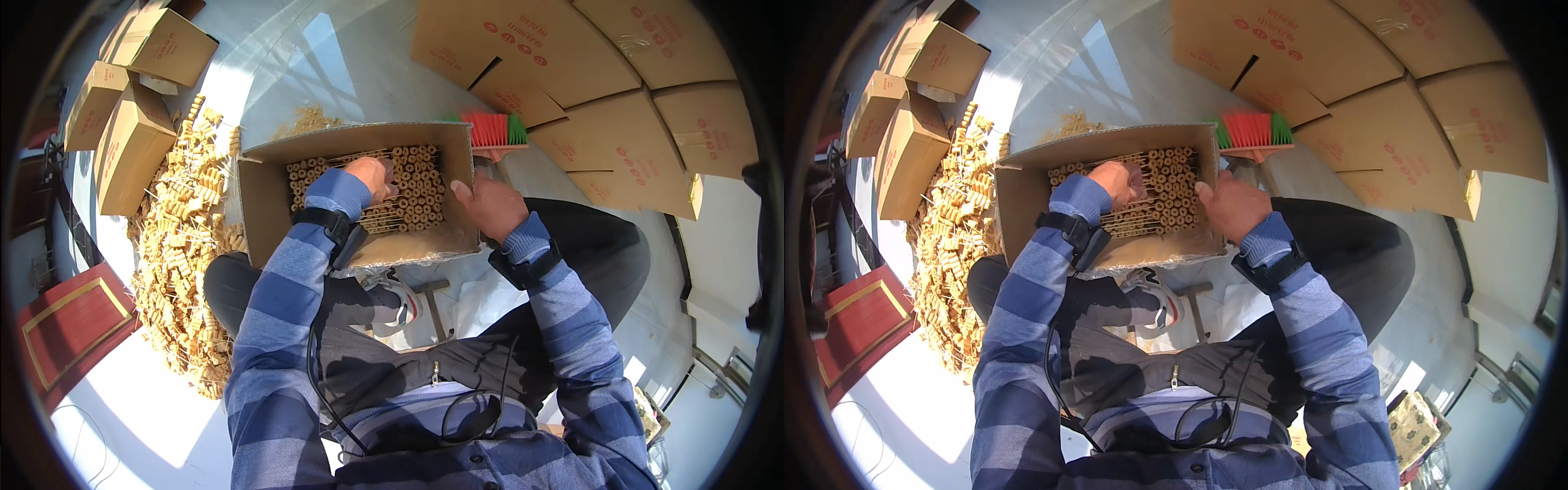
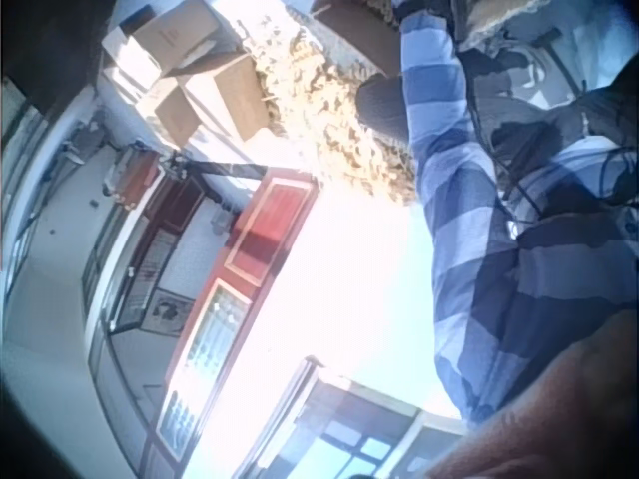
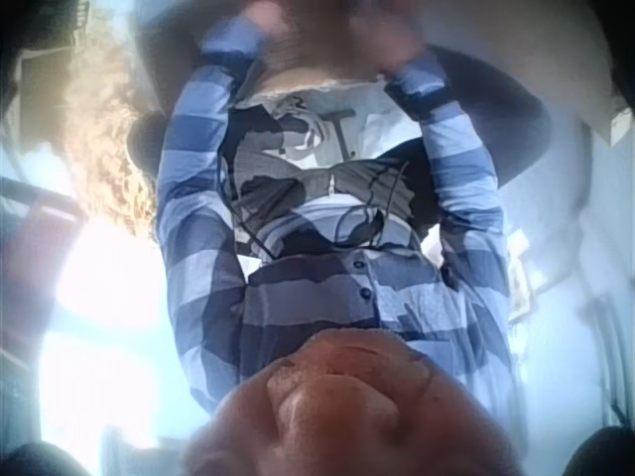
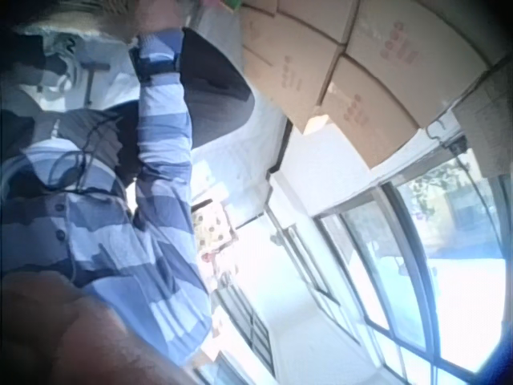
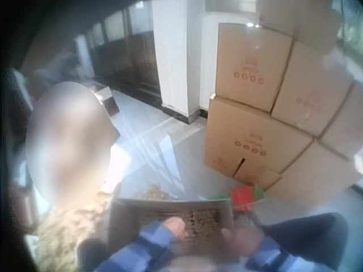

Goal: The person threads ring-shaped snack pieces onto wooden skewers, then places the completed skewers into a cardboard box. The person repeats this process multiple times, handling loose snacks from a pile on the floor.

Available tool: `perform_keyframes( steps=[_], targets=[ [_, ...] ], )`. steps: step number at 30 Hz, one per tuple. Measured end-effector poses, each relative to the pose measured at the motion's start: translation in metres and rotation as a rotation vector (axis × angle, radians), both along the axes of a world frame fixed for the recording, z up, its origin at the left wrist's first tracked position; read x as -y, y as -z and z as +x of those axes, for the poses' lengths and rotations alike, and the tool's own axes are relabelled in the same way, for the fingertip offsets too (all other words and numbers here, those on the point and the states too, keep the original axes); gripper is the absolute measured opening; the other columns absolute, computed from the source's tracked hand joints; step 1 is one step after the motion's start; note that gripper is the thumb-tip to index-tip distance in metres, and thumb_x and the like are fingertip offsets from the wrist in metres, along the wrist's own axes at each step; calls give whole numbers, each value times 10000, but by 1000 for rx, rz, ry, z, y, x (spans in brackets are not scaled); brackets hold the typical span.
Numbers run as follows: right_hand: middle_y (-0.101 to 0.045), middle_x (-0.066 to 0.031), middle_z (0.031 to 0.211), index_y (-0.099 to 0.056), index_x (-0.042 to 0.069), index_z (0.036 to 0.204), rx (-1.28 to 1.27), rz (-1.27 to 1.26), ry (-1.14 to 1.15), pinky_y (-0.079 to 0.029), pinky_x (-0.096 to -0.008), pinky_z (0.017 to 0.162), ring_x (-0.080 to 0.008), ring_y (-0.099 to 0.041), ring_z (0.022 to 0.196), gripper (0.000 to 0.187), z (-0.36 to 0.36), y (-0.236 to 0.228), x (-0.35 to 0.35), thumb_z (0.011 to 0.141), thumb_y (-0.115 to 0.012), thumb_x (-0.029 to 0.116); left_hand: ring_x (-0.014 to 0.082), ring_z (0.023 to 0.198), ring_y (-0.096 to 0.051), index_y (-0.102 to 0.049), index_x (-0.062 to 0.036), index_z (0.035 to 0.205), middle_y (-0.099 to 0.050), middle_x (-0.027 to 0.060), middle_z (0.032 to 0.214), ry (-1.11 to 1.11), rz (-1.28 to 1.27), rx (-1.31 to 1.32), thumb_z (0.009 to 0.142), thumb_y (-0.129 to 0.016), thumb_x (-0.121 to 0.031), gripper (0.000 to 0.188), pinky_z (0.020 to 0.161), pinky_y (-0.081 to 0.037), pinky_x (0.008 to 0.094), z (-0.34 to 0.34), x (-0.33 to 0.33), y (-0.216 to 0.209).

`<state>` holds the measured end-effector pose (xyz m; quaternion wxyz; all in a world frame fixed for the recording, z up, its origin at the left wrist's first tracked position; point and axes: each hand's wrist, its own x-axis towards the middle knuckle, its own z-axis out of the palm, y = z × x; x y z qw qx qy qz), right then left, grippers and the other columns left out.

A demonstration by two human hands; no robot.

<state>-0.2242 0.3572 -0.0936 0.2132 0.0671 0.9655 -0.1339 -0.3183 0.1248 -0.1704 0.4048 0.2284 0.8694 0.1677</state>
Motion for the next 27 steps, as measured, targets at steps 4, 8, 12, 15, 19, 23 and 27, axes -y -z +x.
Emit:
perform_keyframes(
  steps=[4, 8, 12, 15, 19, 23, 27],
  targets=[
    [-684, -258, 1111, -538, -15, 1287, -162, -185, 64, -523, -470, 891, -408, -671, 1026, 606, 9, -29, -2, 981, -534, 507, 258, 854, -665, -618, -8, 1140, -684, 156, 917, -436, 358, -290, 959, -668, -279, 330, 793, -536, 365, 30, 100, -113],
    [-669, -229, 1180, -533, -11, 1331, -325, -444, 145, -518, -399, 912, -347, -670, 1050, 495, 26, -50, 7, 1000, -592, 352, 156, 840, -642, -623, -10, 1137, -684, 85, 906, -890, 365, -415, 963, -684, -263, 313, 771, -527, 302, 124, 223, -170],
    [-701, -139, 1102, -576, -14, 1300, -204, -641, 9, -524, -319, 854, -221, -680, 998, 383, 60, -67, 46, 1020, -593, 247, 160, 861, -644, -636, -34, 1156, -698, 81, 990, -1264, 27, -418, 963, -678, -294, 326, 772, -519, 311, 265, 336, -137],
    [-694, -77, 1072, -587, -23, 1291, 145, -869, -9, -523, -277, 843, -143, -666, 963, 329, 74, -90, 89, 1043, -560, 192, 201, 855, -663, -669, -40, 1043, -705, 112, 925, -1363, -216, -292, 914, -706, -359, 347, 784, -527, 361, 387, 379, -66],
    [-696, -92, 1077, -581, -27, 1305, 170, -883, -256, -514, -285, 887, -160, -661, 983, 356, 71, -136, 149, 1057, -545, 226, 238, 836, -688, -691, -18, 1037, -716, 111, 881, -1625, -223, -32, 873, -743, -343, 368, 794, -546, 366, 521, 365, 40],
    [-691, -99, 1096, -583, -28, 1313, 293, -953, -362, -514, -293, 896, -170, -661, 1001, 340, 82, -166, 204, 1057, -533, 190, 197, 704, -680, -693, -24, 1040, -711, 93, 832, -1907, 10, 204, 857, -772, -301, 342, 667, -555, 358, 581, 331, 120],
    [-699, -103, 1088, -587, -21, 1314, 436, -905, -412, -521, -296, 889, -171, -668, 992, 328, 106, -163, 243, 1054, -528, 170, 177, 572, -653, -694, -36, 1031, -696, 89, 772, -2093, 159, 299, 863, -771, -258, 290, 546, -543, 337, 593, 303, 168]
  ],
)
